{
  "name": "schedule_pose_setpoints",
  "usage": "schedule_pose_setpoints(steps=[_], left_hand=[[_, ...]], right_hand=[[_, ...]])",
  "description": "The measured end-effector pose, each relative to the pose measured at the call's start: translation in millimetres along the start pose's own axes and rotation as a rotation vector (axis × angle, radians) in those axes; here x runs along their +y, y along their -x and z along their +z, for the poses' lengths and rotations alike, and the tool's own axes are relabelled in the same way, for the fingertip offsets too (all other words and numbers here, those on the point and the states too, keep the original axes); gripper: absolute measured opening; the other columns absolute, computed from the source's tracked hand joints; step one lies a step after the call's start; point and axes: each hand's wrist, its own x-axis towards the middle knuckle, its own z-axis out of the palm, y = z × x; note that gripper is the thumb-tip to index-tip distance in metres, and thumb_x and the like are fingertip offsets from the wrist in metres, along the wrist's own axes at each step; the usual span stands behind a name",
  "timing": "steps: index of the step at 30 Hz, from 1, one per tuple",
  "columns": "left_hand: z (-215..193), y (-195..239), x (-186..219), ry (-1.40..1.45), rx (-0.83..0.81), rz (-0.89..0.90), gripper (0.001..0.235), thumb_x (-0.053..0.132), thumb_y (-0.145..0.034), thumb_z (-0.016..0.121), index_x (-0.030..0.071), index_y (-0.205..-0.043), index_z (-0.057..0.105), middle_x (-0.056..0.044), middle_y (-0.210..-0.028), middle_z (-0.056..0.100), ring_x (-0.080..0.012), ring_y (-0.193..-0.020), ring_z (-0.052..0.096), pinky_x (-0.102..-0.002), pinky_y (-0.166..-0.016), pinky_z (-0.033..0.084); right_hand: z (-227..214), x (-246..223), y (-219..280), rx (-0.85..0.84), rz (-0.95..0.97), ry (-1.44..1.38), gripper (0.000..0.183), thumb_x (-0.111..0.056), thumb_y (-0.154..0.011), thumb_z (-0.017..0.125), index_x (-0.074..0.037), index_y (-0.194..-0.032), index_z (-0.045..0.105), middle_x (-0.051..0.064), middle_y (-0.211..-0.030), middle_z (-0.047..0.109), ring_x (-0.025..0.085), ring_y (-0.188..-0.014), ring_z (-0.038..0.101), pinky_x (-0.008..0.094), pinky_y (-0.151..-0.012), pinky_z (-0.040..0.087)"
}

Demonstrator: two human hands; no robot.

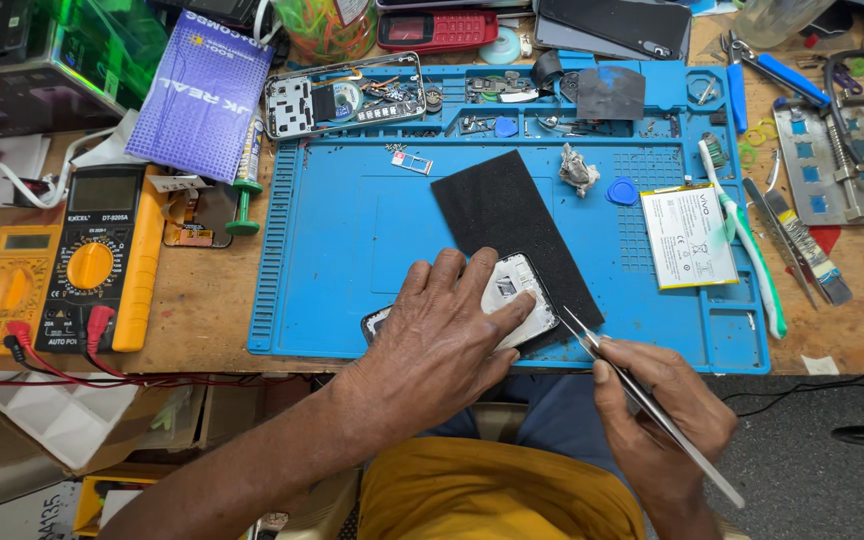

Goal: The person uses a metal prying tool to carefully separate the back cover from the frame of a disassembled smartphone. They work along the edges and corners to release the adhesive or clips holding the cover in place.

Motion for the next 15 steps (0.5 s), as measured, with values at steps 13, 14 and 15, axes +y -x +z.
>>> schedule_pose_setpoints(steps=[13, 14, 15], left_hand=[[0.8, -3.3, -0.4, 0.017, -0.035, 0.011, 0.048, 0.033, -0.083, 0.073, 0.011, -0.126, 0.067, -0.026, -0.124, 0.052, -0.0386, -0.110, 0.048, -0.052, -0.085, 0.038], [0.6, -2.8, -0.5, 0.017, -0.015, 0.018, 0.048, 0.033, -0.082, 0.073, 0.012, -0.125, 0.067, -0.026, -0.125, 0.052, -0.0387, -0.110, 0.048, -0.052, -0.085, 0.039], [0.4, -3.2, -0.7, 0.020, -0.038, 0.011, 0.048, 0.032, -0.083, 0.073, 0.011, -0.126, 0.067, -0.026, -0.124, 0.052, -0.0383, -0.110, 0.048, -0.052, -0.085, 0.039]], right_hand=[[1.5, -1.2, -2.7, -0.025, -0.051, 0.089, 0.021, -0.001, -0.089, 0.077, -0.004, -0.109, 0.073, 0.013, -0.104, 0.076, 0.015, -0.089, 0.076, 0.024, -0.068, 0.062], [1.7, -1.6, -2.9, -0.027, -0.052, 0.094, 0.021, 0.000, -0.089, 0.077, -0.004, -0.109, 0.073, 0.013, -0.104, 0.076, 0.015, -0.090, 0.076, 0.025, -0.068, 0.062], [2.2, -2.1, -3.3, -0.029, -0.053, 0.099, 0.021, 0.000, -0.089, 0.077, -0.003, -0.109, 0.073, 0.013, -0.104, 0.076, 0.016, -0.090, 0.076, 0.025, -0.069, 0.062]])
